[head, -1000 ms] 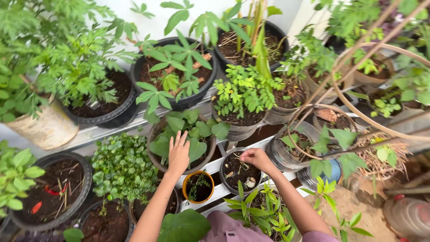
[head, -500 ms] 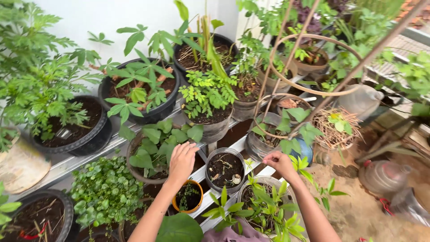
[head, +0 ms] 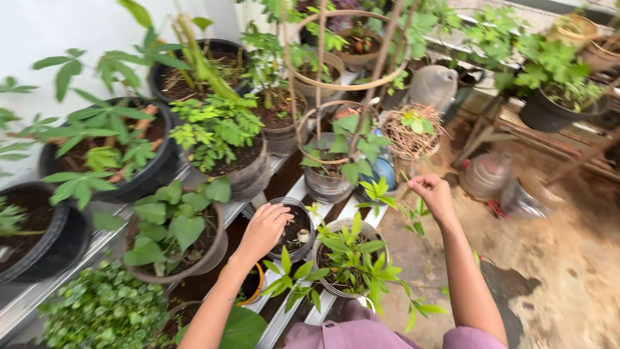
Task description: Tending to various potted plants on a multi-tiered shelf, checking leaves and removing dead foliage.
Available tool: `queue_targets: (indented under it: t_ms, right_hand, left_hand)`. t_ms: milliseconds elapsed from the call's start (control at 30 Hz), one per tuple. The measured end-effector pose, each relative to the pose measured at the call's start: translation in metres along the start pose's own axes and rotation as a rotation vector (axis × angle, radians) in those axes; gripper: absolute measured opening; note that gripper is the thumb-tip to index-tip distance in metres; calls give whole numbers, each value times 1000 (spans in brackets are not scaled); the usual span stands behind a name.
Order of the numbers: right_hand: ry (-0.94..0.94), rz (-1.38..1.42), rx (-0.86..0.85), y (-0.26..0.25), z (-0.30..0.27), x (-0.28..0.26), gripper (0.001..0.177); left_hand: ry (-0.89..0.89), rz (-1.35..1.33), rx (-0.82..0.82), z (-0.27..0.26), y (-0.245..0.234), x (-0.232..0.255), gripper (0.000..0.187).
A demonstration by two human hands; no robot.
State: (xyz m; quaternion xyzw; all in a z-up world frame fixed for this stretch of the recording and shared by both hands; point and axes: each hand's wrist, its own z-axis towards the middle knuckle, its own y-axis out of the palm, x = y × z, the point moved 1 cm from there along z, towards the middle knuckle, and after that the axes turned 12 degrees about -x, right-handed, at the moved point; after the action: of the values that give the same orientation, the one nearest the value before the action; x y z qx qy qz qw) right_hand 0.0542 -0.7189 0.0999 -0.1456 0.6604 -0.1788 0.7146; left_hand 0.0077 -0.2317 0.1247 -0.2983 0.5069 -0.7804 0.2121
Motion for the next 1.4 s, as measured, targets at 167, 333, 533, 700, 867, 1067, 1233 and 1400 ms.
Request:
queue_targets:
  t_ms: [167, 333, 533, 700, 867, 1067, 1233, 1400]
  right_hand:
    - [51, 67, 85, -51, 16, 26, 18]
    - [92, 188, 109, -92, 59, 70, 16]
    - [86, 187, 162, -131, 136, 174, 12]
    - [235, 289, 138, -137, 190, 286, 9]
    - [520, 466, 132, -124, 219, 341, 8]
    - [787, 741, 227, -93, 272, 402, 8]
    - [844, 782, 411, -84, 333, 400, 13]
    - [506, 1227, 347, -96, 434, 440, 34]
  left_hand:
    - [-9, -84, -58, 32, 21, 17, 22]
    - [8, -72, -77, 80, 43, 33, 21]
    - [-51, -98, -45, 149, 84, 40, 21]
    - [-148, -155, -99, 189, 133, 45, 21]
    - [-252, -192, -145, 207, 164, 53, 23]
    - [-401, -207, -222, 196, 194, 35, 21]
    - [-502, -199, -312, 162, 234, -4, 29]
    - [-493, -227, -373, 139, 258, -35, 38]
